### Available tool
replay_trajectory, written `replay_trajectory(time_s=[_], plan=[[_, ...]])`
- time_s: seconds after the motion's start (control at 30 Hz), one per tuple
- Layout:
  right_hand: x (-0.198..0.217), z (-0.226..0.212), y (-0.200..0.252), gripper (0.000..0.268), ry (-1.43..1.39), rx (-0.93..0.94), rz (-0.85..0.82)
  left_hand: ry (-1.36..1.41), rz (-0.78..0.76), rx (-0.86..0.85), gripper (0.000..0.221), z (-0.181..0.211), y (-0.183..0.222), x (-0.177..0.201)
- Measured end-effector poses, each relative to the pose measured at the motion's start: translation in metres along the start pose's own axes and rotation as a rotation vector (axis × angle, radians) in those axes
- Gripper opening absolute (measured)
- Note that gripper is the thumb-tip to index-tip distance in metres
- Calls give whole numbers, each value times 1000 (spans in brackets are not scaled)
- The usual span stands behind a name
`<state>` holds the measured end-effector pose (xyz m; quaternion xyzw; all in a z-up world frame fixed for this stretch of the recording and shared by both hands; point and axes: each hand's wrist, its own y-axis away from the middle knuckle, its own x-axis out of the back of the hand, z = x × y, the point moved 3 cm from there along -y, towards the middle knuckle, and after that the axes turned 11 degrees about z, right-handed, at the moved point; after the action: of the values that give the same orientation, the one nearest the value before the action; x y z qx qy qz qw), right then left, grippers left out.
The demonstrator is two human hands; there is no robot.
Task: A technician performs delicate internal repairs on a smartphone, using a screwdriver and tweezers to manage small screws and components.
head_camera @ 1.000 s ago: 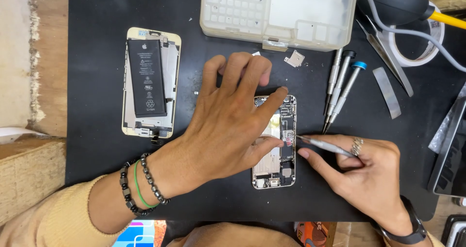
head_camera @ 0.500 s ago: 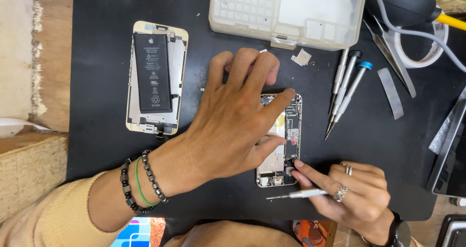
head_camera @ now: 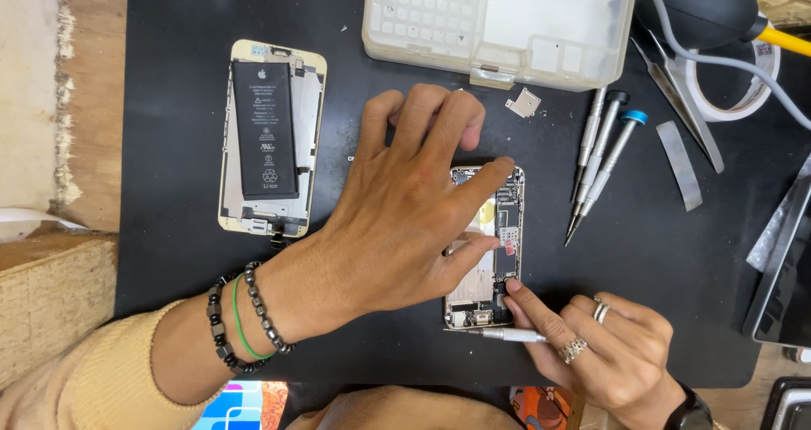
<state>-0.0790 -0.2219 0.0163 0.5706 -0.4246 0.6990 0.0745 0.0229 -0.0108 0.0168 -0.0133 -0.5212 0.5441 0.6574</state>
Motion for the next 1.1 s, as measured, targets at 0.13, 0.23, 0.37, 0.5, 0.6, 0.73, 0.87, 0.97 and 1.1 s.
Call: replay_trajectory(time_s=[0.13,0.23,0.37,0.5,0.6,0.73,0.87,0.97,1.1], plan=[[0,-2,-3,21,-11,-15,21,20,49,-9,53,-1,-3,7],[0,-2,-6,20,-12,-37,31,47,128,18,38,-3,-5,13],[-1,-1,-7,19,-66,-97,45,34,154,19,20,-7,-5,14],[3,0,-16,15,-156,-197,118,4,198,18,13,-12,-8,21],[4,5,-14,19,-172,-310,123,12,303,69,8,-16,-12,40],[4,18,19,17,-157,-568,69,-3,393,97,7,-20,-17,72],[3,31,56,14,-1,-612,48,19,202,8,11,-31,-18,94],[7,36,63,14,78,-570,86,7,-173,-52,15,-33,-11,88],[15,34,59,16,192,-493,104,11,-503,-64,22,-31,5,71]])
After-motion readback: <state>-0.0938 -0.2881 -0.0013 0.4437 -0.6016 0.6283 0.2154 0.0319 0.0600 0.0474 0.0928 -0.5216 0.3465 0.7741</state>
